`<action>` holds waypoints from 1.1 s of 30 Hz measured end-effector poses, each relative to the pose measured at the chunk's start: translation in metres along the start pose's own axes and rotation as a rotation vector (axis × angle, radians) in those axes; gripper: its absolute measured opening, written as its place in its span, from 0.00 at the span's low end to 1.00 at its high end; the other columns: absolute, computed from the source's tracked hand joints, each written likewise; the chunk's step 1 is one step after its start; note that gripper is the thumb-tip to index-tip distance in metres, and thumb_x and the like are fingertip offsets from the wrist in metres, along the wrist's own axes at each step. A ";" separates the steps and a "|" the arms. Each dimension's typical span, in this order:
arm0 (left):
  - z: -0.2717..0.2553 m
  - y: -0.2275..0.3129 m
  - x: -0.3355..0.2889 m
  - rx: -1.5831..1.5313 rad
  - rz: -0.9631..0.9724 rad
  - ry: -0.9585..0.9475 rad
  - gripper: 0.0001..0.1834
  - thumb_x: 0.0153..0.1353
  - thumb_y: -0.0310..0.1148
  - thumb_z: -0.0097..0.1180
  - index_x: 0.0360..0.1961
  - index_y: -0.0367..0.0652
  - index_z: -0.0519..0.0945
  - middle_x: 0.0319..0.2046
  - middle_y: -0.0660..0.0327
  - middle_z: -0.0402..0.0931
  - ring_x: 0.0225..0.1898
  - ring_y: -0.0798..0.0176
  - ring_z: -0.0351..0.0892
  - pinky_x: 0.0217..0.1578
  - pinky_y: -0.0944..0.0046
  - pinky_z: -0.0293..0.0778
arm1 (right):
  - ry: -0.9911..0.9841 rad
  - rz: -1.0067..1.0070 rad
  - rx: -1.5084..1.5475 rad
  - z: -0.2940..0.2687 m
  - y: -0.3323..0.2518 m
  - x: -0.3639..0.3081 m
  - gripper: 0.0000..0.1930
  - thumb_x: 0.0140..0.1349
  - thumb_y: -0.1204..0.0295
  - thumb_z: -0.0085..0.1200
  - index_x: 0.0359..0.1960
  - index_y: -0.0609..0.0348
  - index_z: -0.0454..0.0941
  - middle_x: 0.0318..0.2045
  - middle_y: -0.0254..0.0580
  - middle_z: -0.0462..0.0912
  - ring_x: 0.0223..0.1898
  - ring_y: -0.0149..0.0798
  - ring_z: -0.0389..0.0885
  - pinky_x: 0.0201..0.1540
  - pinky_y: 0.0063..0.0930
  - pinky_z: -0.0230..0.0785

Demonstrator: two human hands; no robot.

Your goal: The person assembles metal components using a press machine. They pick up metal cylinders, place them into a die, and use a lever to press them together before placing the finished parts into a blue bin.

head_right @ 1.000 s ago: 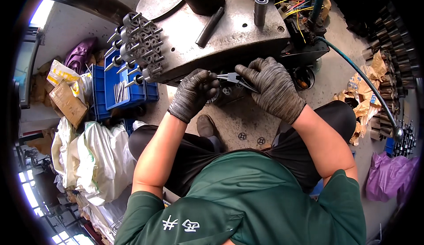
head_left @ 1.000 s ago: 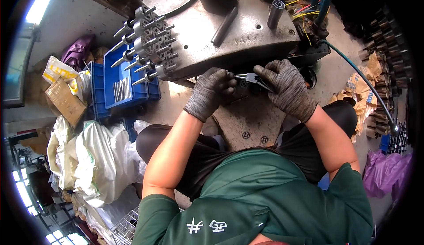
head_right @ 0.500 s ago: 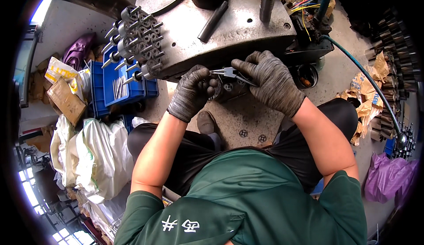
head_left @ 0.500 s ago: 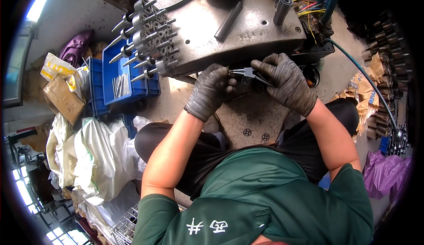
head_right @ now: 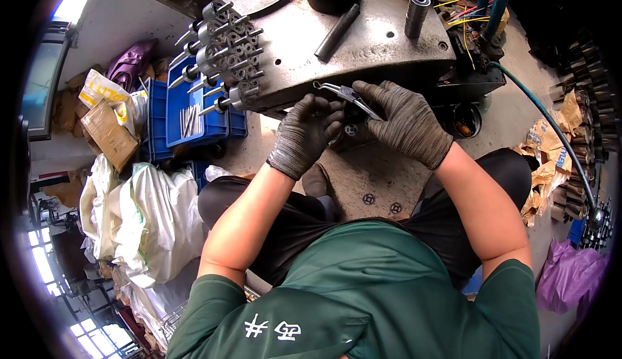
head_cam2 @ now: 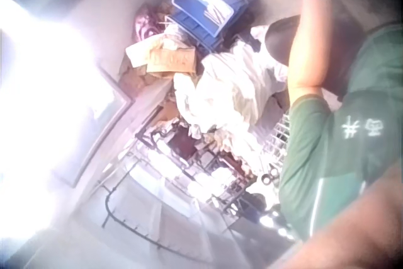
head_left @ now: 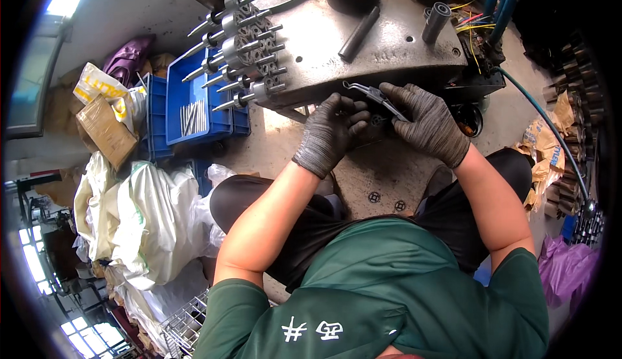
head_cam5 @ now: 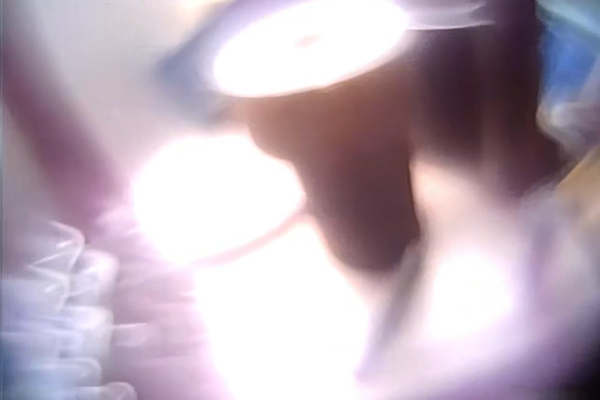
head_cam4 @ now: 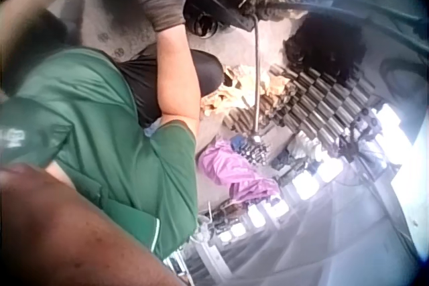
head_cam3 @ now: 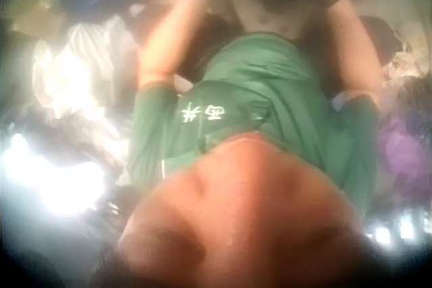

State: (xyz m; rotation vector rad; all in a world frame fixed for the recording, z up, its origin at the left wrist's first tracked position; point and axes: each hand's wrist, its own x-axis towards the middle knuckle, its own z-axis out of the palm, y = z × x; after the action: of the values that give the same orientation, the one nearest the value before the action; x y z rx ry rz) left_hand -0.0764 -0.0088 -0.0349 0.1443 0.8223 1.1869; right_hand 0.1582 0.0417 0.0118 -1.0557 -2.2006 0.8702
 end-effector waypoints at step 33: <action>-0.105 -0.112 0.080 -0.378 0.066 0.044 0.22 0.80 0.35 0.38 0.72 0.44 0.59 0.66 0.56 0.67 0.69 0.65 0.66 0.69 0.65 0.64 | -0.310 0.241 0.503 0.086 -0.059 0.052 0.36 0.57 0.74 0.62 0.70 0.65 0.69 0.52 0.48 0.85 0.50 0.34 0.82 0.59 0.30 0.74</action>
State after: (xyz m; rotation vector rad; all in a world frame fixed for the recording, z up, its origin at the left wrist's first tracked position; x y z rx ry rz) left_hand -0.0475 -0.0168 -0.2052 -0.1663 0.6212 1.3905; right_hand 0.0421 0.0288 0.0098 -0.9900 -1.9402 1.6875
